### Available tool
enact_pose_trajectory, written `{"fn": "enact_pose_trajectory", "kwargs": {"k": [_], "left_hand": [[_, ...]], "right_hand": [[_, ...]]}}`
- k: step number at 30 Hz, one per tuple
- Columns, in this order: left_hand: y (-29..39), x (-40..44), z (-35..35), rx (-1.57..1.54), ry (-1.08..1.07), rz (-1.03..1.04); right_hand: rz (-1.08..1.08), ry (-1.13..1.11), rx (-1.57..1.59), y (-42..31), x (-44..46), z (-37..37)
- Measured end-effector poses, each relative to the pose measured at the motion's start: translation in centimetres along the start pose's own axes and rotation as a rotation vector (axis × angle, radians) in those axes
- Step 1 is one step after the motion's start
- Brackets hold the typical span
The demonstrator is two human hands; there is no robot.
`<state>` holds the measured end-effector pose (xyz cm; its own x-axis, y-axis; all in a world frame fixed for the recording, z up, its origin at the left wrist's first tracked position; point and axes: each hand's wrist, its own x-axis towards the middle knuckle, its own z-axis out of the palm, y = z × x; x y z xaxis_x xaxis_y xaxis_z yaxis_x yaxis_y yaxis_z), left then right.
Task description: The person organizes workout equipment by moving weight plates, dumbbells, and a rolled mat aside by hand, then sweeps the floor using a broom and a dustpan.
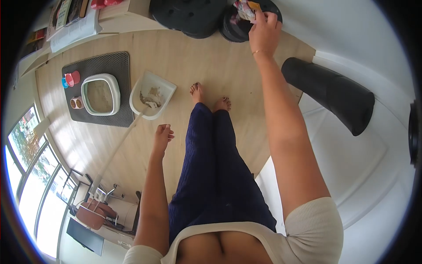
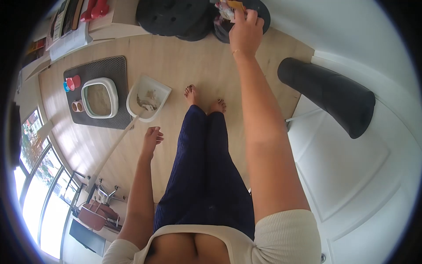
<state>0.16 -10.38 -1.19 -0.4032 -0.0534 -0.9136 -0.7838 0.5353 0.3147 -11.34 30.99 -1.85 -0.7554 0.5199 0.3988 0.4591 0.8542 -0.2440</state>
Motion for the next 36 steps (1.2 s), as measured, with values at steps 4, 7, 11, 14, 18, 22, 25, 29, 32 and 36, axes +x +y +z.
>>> {"fn": "enact_pose_trajectory", "kwargs": {"k": [4, 7, 11, 14, 18, 22, 25, 29, 32, 36], "left_hand": [[-3.8, -0.8, -1.5, 0.006, 0.018, -0.055], [-7.6, 0.1, -2.5, 0.092, 0.081, 0.001], [-7.2, 0.6, -3.7, 0.313, 0.327, 0.439], [-1.2, -0.3, -1.5, 0.224, 0.086, 0.19], [5.5, -3.1, 8.9, 0.337, -0.21, 0.624], [10.3, -7.8, 17.1, 0.325, -0.39, 0.538], [10.4, -5.7, 20.4, 0.172, -0.549, 0.413], [10.6, -3.1, 20.3, 0.194, -0.415, 0.46], [11.3, -2.2, 21.1, 0.2, -0.437, 0.428], [12.9, -3.5, 26.0, 0.476, -0.299, 0.389]], "right_hand": [[-0.188, -0.532, 0.131, 1.8, -6.7, 1.5], [-0.218, -1.117, -0.192, 4.1, -14.9, -2.1], [0.098, -0.675, -0.304, 8.0, -22.5, -7.4], [0.598, -0.82, -0.225, 10.1, -25.9, -10.4], [0.692, -0.407, 0.323, 7.6, -25.8, -13.3], [0.755, -0.483, 0.719, 0.9, -26.0, -16.3], [0.587, -0.631, 1.015, -1.0, -25.5, -18.7], [0.485, -0.807, 0.488, 11.0, -27.3, -17.9], [0.368, -1.003, -0.396, 25.4, -28.7, -16.9], [0.02, -1.061, -0.757, 39.6, -28.5, -15.8]]}}
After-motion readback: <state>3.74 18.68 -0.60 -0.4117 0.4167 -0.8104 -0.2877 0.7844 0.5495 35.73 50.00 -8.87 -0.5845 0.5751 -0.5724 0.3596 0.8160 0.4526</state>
